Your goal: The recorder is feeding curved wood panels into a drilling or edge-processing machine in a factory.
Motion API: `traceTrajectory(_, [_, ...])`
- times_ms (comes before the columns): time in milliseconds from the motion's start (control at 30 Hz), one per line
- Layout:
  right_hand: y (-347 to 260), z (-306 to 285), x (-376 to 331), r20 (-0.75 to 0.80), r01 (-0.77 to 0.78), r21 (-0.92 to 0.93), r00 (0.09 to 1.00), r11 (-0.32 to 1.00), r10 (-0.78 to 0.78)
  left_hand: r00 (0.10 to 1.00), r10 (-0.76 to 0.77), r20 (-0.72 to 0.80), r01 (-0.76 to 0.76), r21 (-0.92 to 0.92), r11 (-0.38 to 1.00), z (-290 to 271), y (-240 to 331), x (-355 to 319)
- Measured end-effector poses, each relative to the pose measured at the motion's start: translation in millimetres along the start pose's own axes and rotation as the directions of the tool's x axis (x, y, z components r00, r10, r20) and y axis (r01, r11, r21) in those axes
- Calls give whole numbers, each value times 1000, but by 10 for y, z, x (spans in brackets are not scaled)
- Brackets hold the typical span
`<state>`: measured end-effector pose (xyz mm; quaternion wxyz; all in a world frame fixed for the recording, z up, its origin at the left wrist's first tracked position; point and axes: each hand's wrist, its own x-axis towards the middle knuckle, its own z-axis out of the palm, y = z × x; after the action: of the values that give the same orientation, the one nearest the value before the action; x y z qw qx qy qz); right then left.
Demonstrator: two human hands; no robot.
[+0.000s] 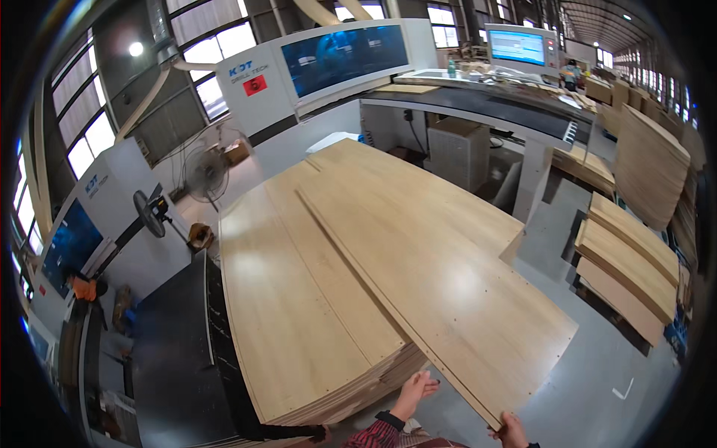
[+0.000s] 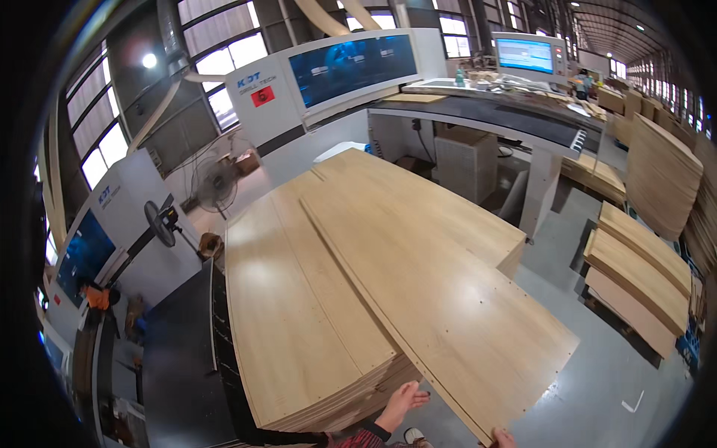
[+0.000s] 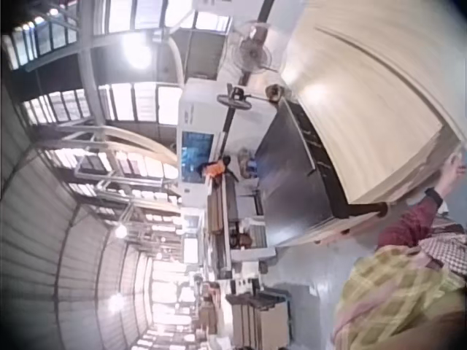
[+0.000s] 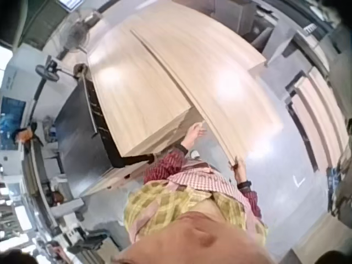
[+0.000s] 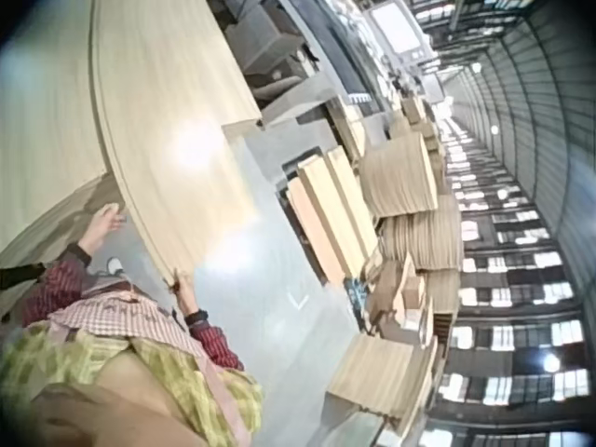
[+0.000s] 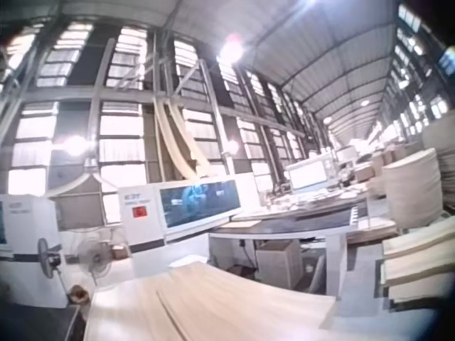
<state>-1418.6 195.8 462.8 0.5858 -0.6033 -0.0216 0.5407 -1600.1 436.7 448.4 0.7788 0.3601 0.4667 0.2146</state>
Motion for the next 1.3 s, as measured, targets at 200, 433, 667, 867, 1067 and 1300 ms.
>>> traceTrajectory(200, [100,-586,-894,-300,-5,2,954,1000,5,995,10,95,22,-328,944,-43,-114,374])
traceTrajectory(433, [687,-1415,-1433,-505,43,-145,856,988,-112,985,-71,159,107,-230,967,249,-381,-100])
traceTrajectory(667, [860,-1830,-1893,-726,-95,-201,683,975,-83,938,-247,244,284,-134,949,257,-883,-725])
traceTrajectory(867, [1106,-2284,-2132,-737,-121,-184,673,975,-56,895,-349,276,395,-129,910,250,-1105,-1166])
traceTrajectory(1067, [1135,-2061,-2072,-745,-85,-189,662,978,-87,912,-330,244,352,-51,935,89,-1121,-1143])
traceTrajectory(1300, [1140,-1369,-2041,-530,-62,-213,846,975,-62,951,270,-149,-221,285,933,-333,-660,-1380])
